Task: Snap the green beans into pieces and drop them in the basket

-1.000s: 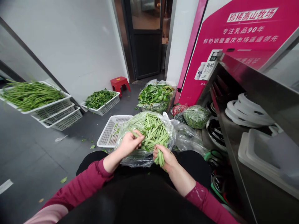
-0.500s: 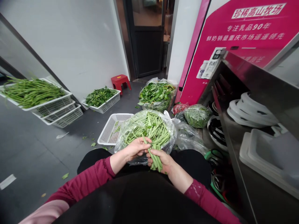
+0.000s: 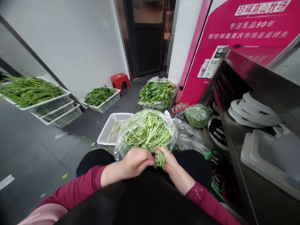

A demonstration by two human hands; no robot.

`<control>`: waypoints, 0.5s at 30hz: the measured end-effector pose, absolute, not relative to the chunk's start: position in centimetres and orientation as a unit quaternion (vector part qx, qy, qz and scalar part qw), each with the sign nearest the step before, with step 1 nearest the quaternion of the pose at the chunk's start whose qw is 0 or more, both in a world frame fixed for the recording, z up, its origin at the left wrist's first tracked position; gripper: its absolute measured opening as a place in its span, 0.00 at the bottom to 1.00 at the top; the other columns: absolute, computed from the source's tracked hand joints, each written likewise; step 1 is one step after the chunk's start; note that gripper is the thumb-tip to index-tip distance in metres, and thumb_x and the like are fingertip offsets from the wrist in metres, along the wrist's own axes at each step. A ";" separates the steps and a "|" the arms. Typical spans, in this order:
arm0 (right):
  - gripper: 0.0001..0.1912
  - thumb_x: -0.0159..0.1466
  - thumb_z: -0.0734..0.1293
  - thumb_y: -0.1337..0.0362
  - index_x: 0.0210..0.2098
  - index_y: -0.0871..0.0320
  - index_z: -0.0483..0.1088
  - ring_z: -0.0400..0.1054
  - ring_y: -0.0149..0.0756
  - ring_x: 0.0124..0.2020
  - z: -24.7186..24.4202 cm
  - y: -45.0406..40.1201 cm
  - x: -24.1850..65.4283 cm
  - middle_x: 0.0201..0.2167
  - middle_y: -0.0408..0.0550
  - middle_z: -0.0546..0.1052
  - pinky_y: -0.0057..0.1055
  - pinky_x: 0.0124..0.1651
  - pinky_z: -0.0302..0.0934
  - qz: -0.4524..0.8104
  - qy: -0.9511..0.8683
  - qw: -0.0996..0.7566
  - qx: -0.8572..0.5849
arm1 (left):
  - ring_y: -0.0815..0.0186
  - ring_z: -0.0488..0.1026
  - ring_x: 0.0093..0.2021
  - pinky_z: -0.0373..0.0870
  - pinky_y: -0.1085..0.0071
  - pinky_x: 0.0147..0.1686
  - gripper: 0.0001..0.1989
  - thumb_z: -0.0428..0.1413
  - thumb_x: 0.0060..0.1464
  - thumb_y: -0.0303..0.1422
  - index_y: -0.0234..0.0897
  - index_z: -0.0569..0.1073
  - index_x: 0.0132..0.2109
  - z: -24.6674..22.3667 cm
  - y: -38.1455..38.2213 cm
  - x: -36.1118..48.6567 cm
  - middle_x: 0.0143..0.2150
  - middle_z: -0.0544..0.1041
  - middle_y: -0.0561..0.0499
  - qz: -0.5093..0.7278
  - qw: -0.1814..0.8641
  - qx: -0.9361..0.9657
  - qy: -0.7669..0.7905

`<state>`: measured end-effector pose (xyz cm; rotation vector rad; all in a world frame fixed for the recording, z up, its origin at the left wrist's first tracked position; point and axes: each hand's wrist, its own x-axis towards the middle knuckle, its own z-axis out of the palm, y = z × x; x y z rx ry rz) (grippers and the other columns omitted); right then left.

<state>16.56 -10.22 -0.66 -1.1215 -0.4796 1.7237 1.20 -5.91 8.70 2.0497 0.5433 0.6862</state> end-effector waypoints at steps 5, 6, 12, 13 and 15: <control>0.11 0.54 0.64 0.58 0.29 0.61 0.68 0.68 0.32 0.23 -1.1 -11.6 16.7 0.21 0.46 0.73 0.30 0.30 0.60 0.812 -0.177 0.402 -0.384 | 0.75 0.67 0.21 0.62 0.79 0.22 0.12 0.43 0.56 0.36 0.34 0.65 0.32 5.8 -5.8 1.0 0.24 0.71 0.53 0.198 0.394 0.860 0.257; 0.11 0.54 0.64 0.59 0.30 0.61 0.69 0.68 0.31 0.23 -1.1 -11.9 16.7 0.22 0.46 0.73 0.29 0.29 0.60 0.821 -0.184 0.389 -0.374 | 0.74 0.67 0.23 0.63 0.78 0.24 0.12 0.43 0.56 0.36 0.34 0.65 0.32 5.3 -5.5 0.9 0.24 0.71 0.52 0.179 0.337 0.894 0.235; 0.06 0.50 0.67 0.67 0.29 0.62 0.69 0.66 0.29 0.25 0.0 -13.0 17.1 0.24 0.44 0.73 0.25 0.30 0.58 0.816 -0.221 0.405 -0.348 | 0.69 0.66 0.25 0.61 0.74 0.23 0.09 0.42 0.56 0.29 0.35 0.64 0.31 5.0 -5.1 -0.7 0.26 0.69 0.50 0.045 0.028 0.999 0.008; 0.07 0.49 0.67 0.68 0.29 0.61 0.69 0.66 0.28 0.24 0.3 -13.2 17.3 0.24 0.44 0.73 0.25 0.29 0.58 0.815 -0.223 0.409 -0.345 | 0.69 0.65 0.25 0.60 0.74 0.22 0.08 0.43 0.55 0.28 0.35 0.64 0.31 5.1 -5.1 -1.0 0.26 0.69 0.51 0.030 0.015 0.999 -0.023; 0.08 0.49 0.68 0.68 0.30 0.60 0.69 0.66 0.28 0.23 0.9 -13.3 17.6 0.24 0.43 0.72 0.24 0.26 0.58 0.806 -0.219 0.418 -0.356 | 0.69 0.64 0.24 0.59 0.74 0.21 0.06 0.44 0.54 0.27 0.35 0.64 0.31 5.3 -4.6 -1.4 0.26 0.68 0.51 0.013 0.007 0.999 -0.047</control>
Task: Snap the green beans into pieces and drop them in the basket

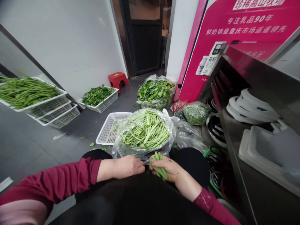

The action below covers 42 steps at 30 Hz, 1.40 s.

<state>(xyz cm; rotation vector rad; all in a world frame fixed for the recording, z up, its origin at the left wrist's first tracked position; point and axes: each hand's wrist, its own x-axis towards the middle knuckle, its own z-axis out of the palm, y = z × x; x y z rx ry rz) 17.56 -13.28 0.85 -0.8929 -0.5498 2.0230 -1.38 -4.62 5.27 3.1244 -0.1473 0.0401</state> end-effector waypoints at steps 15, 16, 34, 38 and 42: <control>0.04 0.53 0.66 0.70 0.30 0.59 0.67 0.69 0.29 0.23 9.0 5.6 9.9 0.22 0.43 0.74 0.27 0.29 0.66 0.733 -0.197 0.495 -0.422 | 0.62 0.63 0.37 0.58 0.66 0.35 0.10 0.45 0.53 0.30 0.33 0.69 0.38 -0.7 -1.1 0.8 0.35 0.67 0.45 0.094 0.009 0.939 0.331; 0.03 0.54 0.66 0.69 0.29 0.60 0.66 0.69 0.30 0.23 9.0 8.2 8.0 0.22 0.44 0.74 0.28 0.30 0.66 0.725 -0.210 0.488 -0.439 | 0.63 0.63 0.36 0.58 0.66 0.34 0.09 0.46 0.53 0.30 0.32 0.69 0.37 -0.8 -1.1 0.6 0.34 0.67 0.44 0.094 0.009 0.941 0.325; 0.05 0.49 0.67 0.65 0.24 0.59 0.68 0.58 0.23 0.16 5.1 -4.9 28.0 0.20 0.41 0.69 0.22 0.16 0.53 0.530 -0.158 0.639 -0.534 | 0.58 0.67 0.41 0.63 0.63 0.40 0.11 0.48 0.51 0.33 0.29 0.68 0.38 0.6 -0.8 6.4 0.36 0.71 0.40 0.045 0.166 0.935 0.311; 0.04 0.49 0.67 0.66 0.25 0.60 0.67 0.56 0.22 0.15 0.4 -8.3 25.9 0.20 0.41 0.69 0.22 0.16 0.51 0.600 -0.106 0.614 -0.503 | 0.51 0.66 0.46 0.61 0.58 0.43 0.19 0.54 0.44 0.31 0.25 0.66 0.44 0.6 -1.2 10.0 0.43 0.68 0.31 -0.015 0.220 0.881 0.419; 0.06 0.49 0.68 0.66 0.26 0.60 0.68 0.58 0.23 0.16 -1.0 -9.5 23.5 0.22 0.42 0.70 0.22 0.17 0.51 0.625 -0.153 0.594 -0.484 | 0.54 0.71 0.36 0.65 0.62 0.36 0.15 0.59 0.35 0.30 0.29 0.70 0.34 1.0 0.6 11.0 0.33 0.73 0.38 -0.051 0.258 0.850 0.457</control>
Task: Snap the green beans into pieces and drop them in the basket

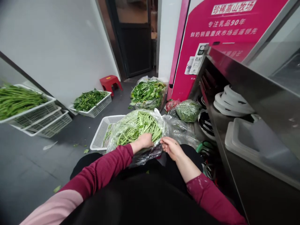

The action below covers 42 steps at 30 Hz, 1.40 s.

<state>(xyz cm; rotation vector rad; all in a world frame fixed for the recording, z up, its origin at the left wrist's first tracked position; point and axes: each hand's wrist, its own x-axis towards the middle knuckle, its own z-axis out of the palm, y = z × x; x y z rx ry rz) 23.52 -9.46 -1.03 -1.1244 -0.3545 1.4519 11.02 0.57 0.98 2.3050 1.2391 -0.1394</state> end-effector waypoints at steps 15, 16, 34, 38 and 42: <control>0.15 0.53 0.65 0.55 0.32 0.60 0.69 0.56 0.21 0.16 2.2 -6.7 16.2 0.24 0.43 0.70 0.20 0.16 0.45 0.624 -0.440 0.455 -0.458 | 0.77 0.57 0.17 0.56 0.78 0.20 0.15 0.57 0.41 0.39 0.33 0.62 0.23 4.6 3.2 3.3 0.18 0.61 0.58 0.237 0.730 0.520 0.375; 0.16 0.53 0.64 0.53 0.30 0.61 0.69 0.54 0.21 0.15 2.4 -6.6 15.4 0.22 0.42 0.69 0.20 0.15 0.43 0.625 -0.456 0.437 -0.459 | 0.77 0.57 0.17 0.55 0.78 0.20 0.14 0.57 0.41 0.38 0.33 0.62 0.23 4.4 2.8 3.5 0.17 0.61 0.58 0.259 0.721 0.516 0.383; 0.13 0.59 0.59 0.59 0.22 0.55 0.68 0.60 0.35 0.24 1.6 -10.6 14.4 0.20 0.48 0.68 0.32 0.31 0.52 0.194 -0.762 0.375 -0.491 | 0.79 0.52 0.13 0.46 0.79 0.12 0.13 0.57 0.42 0.38 0.31 0.66 0.25 3.5 2.2 1.4 0.14 0.58 0.59 0.217 0.752 0.454 0.426; 0.10 0.59 0.59 0.60 0.28 0.54 0.71 0.63 0.38 0.29 1.1 -9.9 15.3 0.24 0.50 0.70 0.35 0.36 0.55 0.209 -0.767 0.391 -0.463 | 0.77 0.58 0.14 0.49 0.79 0.13 0.12 0.57 0.42 0.36 0.32 0.64 0.24 3.6 2.0 0.9 0.15 0.63 0.57 0.231 0.773 0.400 0.435; 0.13 0.57 0.61 0.60 0.41 0.52 0.68 0.59 0.43 0.47 1.7 -8.0 16.5 0.44 0.52 0.67 0.42 0.49 0.52 0.225 -0.617 0.454 -0.602 | 0.78 0.58 0.15 0.53 0.79 0.16 0.12 0.57 0.42 0.37 0.31 0.66 0.26 4.7 1.1 0.7 0.17 0.65 0.56 0.298 0.765 0.419 0.388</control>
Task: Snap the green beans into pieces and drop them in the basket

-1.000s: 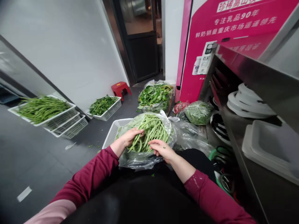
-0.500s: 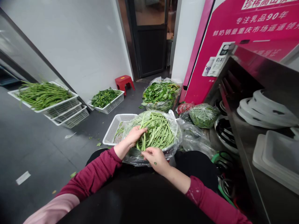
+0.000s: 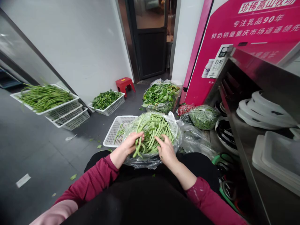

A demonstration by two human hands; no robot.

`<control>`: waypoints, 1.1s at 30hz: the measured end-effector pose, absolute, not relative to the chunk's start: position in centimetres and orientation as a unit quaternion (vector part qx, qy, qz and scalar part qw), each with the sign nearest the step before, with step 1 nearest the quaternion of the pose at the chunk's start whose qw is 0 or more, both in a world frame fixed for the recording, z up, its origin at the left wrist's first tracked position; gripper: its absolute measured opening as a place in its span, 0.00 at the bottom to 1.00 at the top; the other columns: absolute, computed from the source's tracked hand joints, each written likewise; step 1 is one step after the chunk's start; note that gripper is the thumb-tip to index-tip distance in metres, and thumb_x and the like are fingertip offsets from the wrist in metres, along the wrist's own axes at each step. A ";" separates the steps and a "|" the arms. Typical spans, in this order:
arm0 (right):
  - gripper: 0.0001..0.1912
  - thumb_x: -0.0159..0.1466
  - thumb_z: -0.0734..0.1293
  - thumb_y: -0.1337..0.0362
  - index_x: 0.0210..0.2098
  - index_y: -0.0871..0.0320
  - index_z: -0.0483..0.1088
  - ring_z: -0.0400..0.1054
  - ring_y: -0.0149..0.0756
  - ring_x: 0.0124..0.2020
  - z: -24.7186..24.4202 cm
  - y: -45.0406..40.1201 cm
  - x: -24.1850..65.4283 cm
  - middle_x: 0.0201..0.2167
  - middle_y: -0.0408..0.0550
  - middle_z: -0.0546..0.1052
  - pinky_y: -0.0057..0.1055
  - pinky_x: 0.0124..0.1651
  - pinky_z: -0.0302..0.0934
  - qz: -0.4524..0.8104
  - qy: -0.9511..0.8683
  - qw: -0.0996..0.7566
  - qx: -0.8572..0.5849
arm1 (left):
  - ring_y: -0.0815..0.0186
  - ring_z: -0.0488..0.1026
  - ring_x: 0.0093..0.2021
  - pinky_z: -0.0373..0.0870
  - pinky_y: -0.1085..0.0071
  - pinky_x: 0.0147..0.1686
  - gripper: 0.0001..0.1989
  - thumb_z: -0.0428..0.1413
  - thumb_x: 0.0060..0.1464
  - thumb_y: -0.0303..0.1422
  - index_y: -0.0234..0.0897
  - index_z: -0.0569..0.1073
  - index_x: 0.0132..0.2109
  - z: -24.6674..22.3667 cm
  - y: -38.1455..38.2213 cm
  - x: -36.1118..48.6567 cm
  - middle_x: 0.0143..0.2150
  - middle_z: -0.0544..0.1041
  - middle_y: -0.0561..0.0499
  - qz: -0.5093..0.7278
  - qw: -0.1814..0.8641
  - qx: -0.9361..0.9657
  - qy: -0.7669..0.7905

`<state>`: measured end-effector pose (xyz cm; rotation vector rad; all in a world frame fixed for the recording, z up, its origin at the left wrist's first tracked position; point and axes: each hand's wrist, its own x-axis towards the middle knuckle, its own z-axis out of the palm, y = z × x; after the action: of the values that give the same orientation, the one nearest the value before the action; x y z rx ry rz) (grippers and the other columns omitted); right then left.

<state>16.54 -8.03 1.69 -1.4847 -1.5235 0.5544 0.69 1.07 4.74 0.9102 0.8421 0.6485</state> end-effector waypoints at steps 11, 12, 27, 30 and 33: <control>0.16 0.57 0.60 0.51 0.28 0.58 0.60 0.37 0.18 0.12 4.3 -8.9 13.0 0.14 0.32 0.49 0.19 0.13 0.32 0.654 -0.351 0.503 -0.442 | 0.77 0.57 0.15 0.53 0.79 0.17 0.16 0.56 0.44 0.42 0.31 0.68 0.28 5.8 -2.3 2.7 0.13 0.60 0.59 0.441 0.571 0.529 0.447; 0.16 0.57 0.59 0.50 0.28 0.59 0.60 0.37 0.18 0.12 4.3 -9.1 13.2 0.14 0.32 0.49 0.19 0.13 0.32 0.662 -0.343 0.505 -0.435 | 0.77 0.57 0.14 0.53 0.79 0.17 0.16 0.55 0.44 0.42 0.31 0.69 0.29 5.6 -1.7 2.6 0.12 0.59 0.59 0.446 0.583 0.519 0.438; 0.12 0.58 0.61 0.55 0.30 0.58 0.60 0.43 0.18 0.12 3.1 -9.4 15.0 0.17 0.34 0.56 0.21 0.15 0.35 0.700 -0.293 0.526 -0.385 | 0.80 0.54 0.13 0.51 0.79 0.15 0.15 0.58 0.42 0.38 0.31 0.65 0.32 5.3 2.8 1.9 0.18 0.64 0.58 0.376 0.751 0.441 0.315; 0.13 0.56 0.62 0.54 0.28 0.58 0.59 0.40 0.18 0.11 2.5 -9.2 15.1 0.15 0.33 0.53 0.21 0.14 0.33 0.677 -0.262 0.544 -0.421 | 0.80 0.55 0.13 0.52 0.79 0.16 0.14 0.57 0.43 0.39 0.32 0.64 0.29 5.5 2.6 1.9 0.20 0.67 0.55 0.378 0.722 0.478 0.328; 0.14 0.54 0.64 0.54 0.25 0.57 0.57 0.39 0.18 0.10 1.7 -8.7 15.4 0.13 0.32 0.52 0.20 0.13 0.32 0.646 -0.205 0.583 -0.449 | 0.78 0.57 0.15 0.53 0.78 0.16 0.12 0.56 0.44 0.38 0.32 0.65 0.29 6.0 1.4 2.0 0.21 0.69 0.55 0.384 0.624 0.572 0.368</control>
<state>15.35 -8.73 1.66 -1.0473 -0.4789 1.5070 2.03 1.36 5.98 1.3123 0.8456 0.8823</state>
